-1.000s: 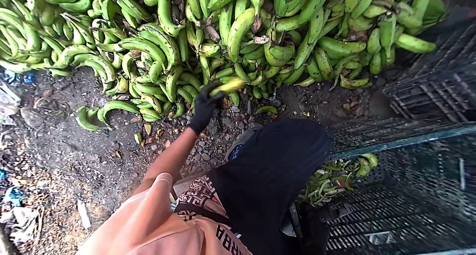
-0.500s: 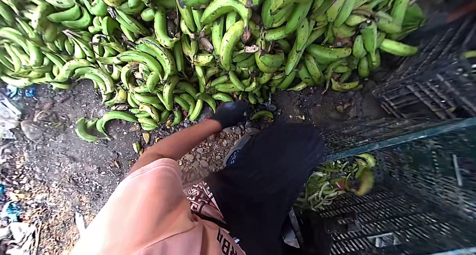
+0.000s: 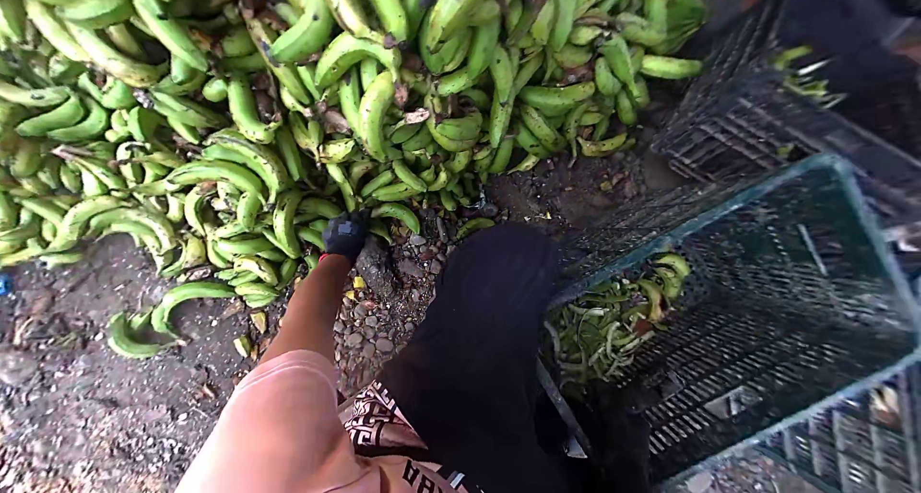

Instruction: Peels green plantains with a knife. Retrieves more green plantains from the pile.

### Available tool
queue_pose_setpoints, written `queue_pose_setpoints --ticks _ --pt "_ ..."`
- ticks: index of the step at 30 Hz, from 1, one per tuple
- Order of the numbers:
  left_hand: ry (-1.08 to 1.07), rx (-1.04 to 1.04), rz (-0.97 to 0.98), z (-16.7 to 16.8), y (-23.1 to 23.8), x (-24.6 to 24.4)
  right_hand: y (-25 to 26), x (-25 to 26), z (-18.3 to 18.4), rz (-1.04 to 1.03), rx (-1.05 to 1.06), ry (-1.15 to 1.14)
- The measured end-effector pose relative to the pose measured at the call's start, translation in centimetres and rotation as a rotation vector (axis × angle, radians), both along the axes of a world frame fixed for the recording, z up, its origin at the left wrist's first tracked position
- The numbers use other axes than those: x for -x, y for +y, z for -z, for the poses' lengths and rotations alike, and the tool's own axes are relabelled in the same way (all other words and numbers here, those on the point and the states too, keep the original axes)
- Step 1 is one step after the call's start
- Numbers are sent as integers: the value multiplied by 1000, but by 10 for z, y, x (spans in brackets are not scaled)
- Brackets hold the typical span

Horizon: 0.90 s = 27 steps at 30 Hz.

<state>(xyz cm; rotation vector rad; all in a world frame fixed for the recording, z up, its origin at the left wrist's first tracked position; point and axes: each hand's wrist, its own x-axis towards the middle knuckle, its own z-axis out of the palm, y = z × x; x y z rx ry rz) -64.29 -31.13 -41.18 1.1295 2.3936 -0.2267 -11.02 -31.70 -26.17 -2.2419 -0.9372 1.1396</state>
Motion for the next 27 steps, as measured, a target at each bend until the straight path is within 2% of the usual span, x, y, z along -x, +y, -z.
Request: queue_pose_setpoints --ticks 3,6,9,12,15,16,17,19,21,25,27 --pt "22 -128 210 -8 -3 -2 2 -4 -4 -32 -45 5" --pt "-92 -345 242 -49 12 -5 6 -13 -7 -82 -124 68" --pt "-228 -646 233 -134 37 -20 14 -20 -12 -63 -259 344" --pt "-383 -1067 346 -223 78 -42 31 -8 -42 -68 -290 447" --pt "-752 -1438 464 -300 132 -88 54 -10 -65 -190 -336 505" --pt "-926 -1469 439 -316 148 -112 63 -13 -70 -232 -351 547" --pt "-1127 -1407 343 -326 159 -142 70 -18 -71 -277 -370 591" --pt "-1449 -1080 97 -323 175 -206 80 -23 -77 -380 -416 640" --pt "-1563 -878 57 -298 194 -266 85 -21 -86 -433 -483 643" --pt "-1495 -784 -59 -251 211 -357 78 -16 -74 -382 -584 562" --pt "-1289 -785 60 -244 205 -381 71 -15 -68 -343 -462 510"
